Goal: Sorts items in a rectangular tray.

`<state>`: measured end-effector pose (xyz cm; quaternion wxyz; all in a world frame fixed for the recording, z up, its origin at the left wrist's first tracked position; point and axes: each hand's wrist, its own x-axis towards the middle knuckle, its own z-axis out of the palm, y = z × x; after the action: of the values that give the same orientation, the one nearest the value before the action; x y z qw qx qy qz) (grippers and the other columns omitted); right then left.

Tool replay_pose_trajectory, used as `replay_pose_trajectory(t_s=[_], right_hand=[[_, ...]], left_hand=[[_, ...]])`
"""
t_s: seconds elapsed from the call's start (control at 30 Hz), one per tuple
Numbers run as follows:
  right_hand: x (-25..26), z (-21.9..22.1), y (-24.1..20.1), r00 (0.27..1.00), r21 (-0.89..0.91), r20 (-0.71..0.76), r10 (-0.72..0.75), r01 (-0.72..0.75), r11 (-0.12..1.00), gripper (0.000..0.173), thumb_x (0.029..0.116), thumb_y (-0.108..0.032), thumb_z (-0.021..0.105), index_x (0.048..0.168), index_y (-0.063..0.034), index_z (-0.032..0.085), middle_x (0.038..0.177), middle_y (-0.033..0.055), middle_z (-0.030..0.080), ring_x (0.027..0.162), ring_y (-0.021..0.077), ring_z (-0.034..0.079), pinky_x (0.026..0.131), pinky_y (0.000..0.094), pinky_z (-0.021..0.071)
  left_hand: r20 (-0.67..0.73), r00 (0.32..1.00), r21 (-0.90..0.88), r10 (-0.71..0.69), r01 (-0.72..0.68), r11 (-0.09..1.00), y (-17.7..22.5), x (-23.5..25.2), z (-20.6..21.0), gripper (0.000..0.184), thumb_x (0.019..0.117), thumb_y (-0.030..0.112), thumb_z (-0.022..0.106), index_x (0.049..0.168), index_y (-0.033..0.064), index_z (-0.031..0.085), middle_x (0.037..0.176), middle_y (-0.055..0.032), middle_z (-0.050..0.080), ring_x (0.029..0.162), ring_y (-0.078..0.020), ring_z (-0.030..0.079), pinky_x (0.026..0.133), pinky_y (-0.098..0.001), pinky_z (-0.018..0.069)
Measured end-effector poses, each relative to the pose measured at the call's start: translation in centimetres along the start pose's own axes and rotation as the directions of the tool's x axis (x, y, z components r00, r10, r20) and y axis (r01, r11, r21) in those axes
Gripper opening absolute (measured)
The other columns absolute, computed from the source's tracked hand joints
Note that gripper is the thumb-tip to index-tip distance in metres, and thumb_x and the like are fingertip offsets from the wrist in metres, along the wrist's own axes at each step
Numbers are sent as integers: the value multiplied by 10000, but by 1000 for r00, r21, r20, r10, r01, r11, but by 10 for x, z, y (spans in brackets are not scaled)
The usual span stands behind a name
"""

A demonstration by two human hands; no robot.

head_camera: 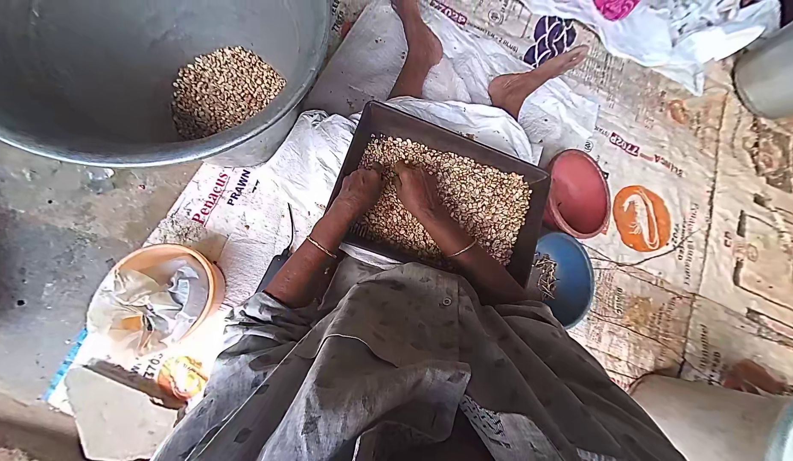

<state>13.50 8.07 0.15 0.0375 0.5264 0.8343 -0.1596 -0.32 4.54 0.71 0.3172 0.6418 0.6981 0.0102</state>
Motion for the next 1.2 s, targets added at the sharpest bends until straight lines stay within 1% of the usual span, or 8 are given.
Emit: replay_pose_trajectory(t_s=[0.17,0.3,0.43,0.53,0.7,0.83,1.07,1.2], right_hand=[[1,5,-3,1000,3,-8,25,-25,1000,300,1066,-157,459,1278,-13,616,1093,247,708,1074,433,691,881,586,532],[11,10,23,994,431,-111,19,31,902,223,1020,-135,558,1120,7,697,981,175,725,925,303,704,845,495,550],[3,-8,57,979,976,-204,21,201,87,181,1034,-84,559,862,-95,616,553,-76,443,420,-6,344,394,157,303],[-4,-21,84,966,876,-211,-152,118,-468,250,1065,-180,424,905,-167,615,550,-122,480,387,-33,385,368,127,323],[-4,-17,60,997,999,-41,-72,39,-39,411,1125,-316,324,973,-103,641,757,-60,615,427,-15,372,370,129,287],[-2,-3,16,990,973,-127,-54,136,189,145,1051,-131,557,957,-43,623,666,-57,543,495,-11,404,444,151,324],[-11,-40,77,964,853,-250,-90,176,-491,298,1074,-192,358,846,-160,547,656,-69,536,418,-16,391,368,119,307],[-13,-61,129,958,952,-261,118,276,-133,398,1089,-245,320,846,-123,611,730,-27,633,429,10,408,365,149,295]], left_hand=[[-30,999,-13,31,-31,999,-4,4,4,355,1085,182,438,1334,-51,537,1172,-338,649,1152,-531,631,931,-691,486],[-173,967,-265,188,-229,937,-24,12,9,304,1079,142,473,1208,-94,613,1112,-303,665,1077,-452,661,964,-609,500],[-401,850,-701,342,-525,483,-40,16,13,118,1047,123,489,969,62,553,723,44,491,590,-25,468,573,-205,423],[-362,860,-837,359,-469,281,-34,11,11,116,1050,103,462,958,117,530,614,104,435,462,21,365,431,-141,310],[-344,854,-842,390,-464,274,-31,11,12,129,1052,98,460,953,131,535,571,114,409,440,25,346,420,-140,294],[-310,867,-848,389,-438,299,-32,10,13,119,1057,78,471,980,111,556,600,110,441,458,27,365,431,-135,309],[-285,940,-955,189,-295,28,-33,5,7,249,1100,124,343,998,157,569,601,113,472,417,27,344,385,-123,303],[-233,962,-971,141,-224,-81,-39,8,2,275,1096,90,309,1034,137,573,760,48,587,448,17,404,390,-113,337]])
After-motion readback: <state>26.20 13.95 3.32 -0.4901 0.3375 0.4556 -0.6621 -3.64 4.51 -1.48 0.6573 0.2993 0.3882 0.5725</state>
